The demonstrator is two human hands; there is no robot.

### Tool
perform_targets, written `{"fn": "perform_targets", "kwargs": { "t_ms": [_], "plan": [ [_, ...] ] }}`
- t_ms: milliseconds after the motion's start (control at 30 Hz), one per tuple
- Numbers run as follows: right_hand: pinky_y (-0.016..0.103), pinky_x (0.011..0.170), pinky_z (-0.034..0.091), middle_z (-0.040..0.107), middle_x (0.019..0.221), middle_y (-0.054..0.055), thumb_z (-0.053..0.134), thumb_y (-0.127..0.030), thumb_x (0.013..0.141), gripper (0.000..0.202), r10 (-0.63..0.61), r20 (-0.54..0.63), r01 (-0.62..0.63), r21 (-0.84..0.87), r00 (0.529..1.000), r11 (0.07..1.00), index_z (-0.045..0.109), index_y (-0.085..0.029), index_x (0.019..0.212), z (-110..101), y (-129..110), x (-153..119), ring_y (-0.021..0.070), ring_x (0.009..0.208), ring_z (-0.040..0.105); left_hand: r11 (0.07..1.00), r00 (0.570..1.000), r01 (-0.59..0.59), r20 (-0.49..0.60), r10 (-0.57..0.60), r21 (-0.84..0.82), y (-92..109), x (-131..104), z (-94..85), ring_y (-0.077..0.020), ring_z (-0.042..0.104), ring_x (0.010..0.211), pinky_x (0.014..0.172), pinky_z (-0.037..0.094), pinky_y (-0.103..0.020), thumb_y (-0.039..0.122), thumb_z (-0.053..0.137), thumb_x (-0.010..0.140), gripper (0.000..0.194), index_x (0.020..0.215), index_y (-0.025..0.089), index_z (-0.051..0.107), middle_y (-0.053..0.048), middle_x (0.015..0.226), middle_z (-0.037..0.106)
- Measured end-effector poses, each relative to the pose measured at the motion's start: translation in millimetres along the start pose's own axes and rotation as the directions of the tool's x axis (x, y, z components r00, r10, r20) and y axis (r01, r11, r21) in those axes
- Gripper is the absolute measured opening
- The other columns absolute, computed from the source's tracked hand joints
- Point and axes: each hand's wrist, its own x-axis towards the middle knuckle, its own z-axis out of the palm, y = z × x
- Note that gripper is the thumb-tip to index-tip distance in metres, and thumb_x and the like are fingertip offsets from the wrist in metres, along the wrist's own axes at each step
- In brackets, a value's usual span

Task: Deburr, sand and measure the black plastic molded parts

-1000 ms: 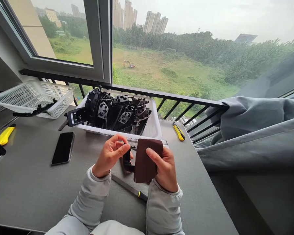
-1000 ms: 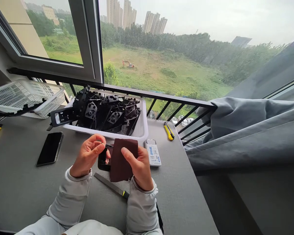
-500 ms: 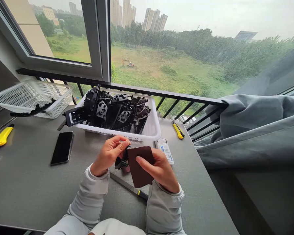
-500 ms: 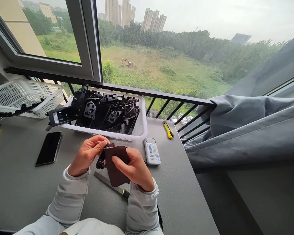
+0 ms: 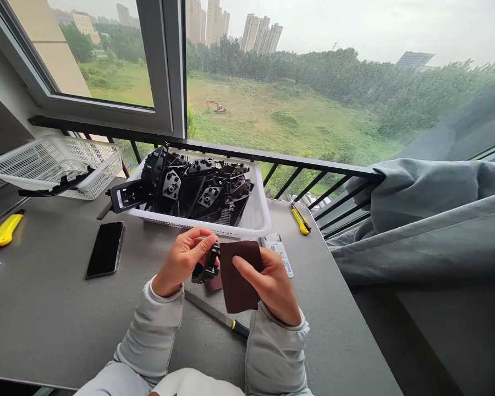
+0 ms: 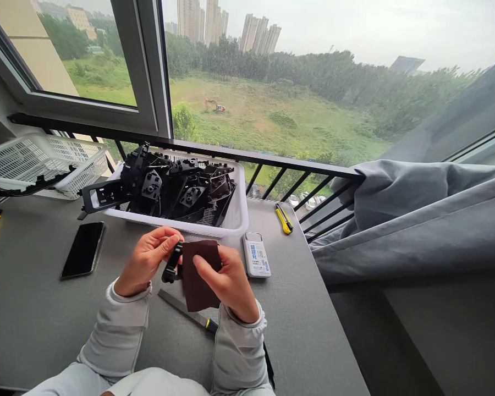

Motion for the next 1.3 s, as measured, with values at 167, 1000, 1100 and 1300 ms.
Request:
{"fn": "perform_targets", "kwargs": {
  "t_ms": [167, 1000, 1100, 1300],
  "plan": [
    [0.023, 0.048, 0.051, 0.07, 0.067, 0.003, 0.069, -0.034, 0.08, 0.019, 0.021, 0.053, -0.025, 0.07, 0.998, 0.997, 0.075, -0.017, 0.08, 1, 0, -1, 0.0157, 0.057, 0.062, 1.0, 1.0, 0.003, -0.003, -0.003, 0.0, 2, -1, 0.6, -0.0102, 0.056, 0.047, 0.042, 0.046, -0.02, 0.052, 0.071, 0.076, 0.038, 0.081, 0.015, 0.06, 0.002, 0.059, 0.061],
    [0.024, 0.05, 0.051, 0.074, 0.078, 0.005, 0.078, -0.041, 0.07, 0.029, 0.19, -0.013, -0.178, 0.296, 0.982, 0.939, 0.076, -0.016, 0.084, -2, 9, 3, 0.0164, 0.059, 0.064, 0.993, 0.992, -0.111, -0.064, 0.108, -0.042, -1, -2, -2.1, -0.0013, 0.025, 0.039, 0.038, 0.021, -0.015, 0.035, 0.073, 0.073, 0.025, 0.08, 0.018, 0.056, 0.009, 0.053, 0.038],
    [0.024, 0.052, 0.052, 0.074, 0.078, 0.005, 0.079, -0.042, 0.069, 0.029, 0.17, -0.072, -0.14, 0.306, 0.983, 0.942, 0.076, -0.017, 0.083, -1, 11, 4, 0.0163, 0.06, 0.064, 0.989, 0.99, -0.125, -0.069, 0.12, -0.083, -1, 0, -1.2, -0.0021, 0.021, 0.036, 0.036, 0.02, -0.016, 0.035, 0.069, 0.073, 0.022, 0.078, 0.019, 0.055, 0.011, 0.046, 0.032],
    [0.025, 0.053, 0.051, 0.071, 0.071, 0.003, 0.075, -0.043, 0.074, 0.028, 0.071, 0.037, -0.076, 0.169, 0.997, 0.983, 0.076, -0.018, 0.084, -5, 11, 2, 0.0166, 0.06, 0.063, 0.993, 0.994, -0.11, -0.019, 0.109, -0.036, -2, -1, -3.0, -0.0045, 0.026, 0.035, 0.039, 0.03, -0.019, 0.031, 0.064, 0.073, 0.017, 0.078, 0.016, 0.066, 0.01, 0.038, 0.031]
  ]
}}
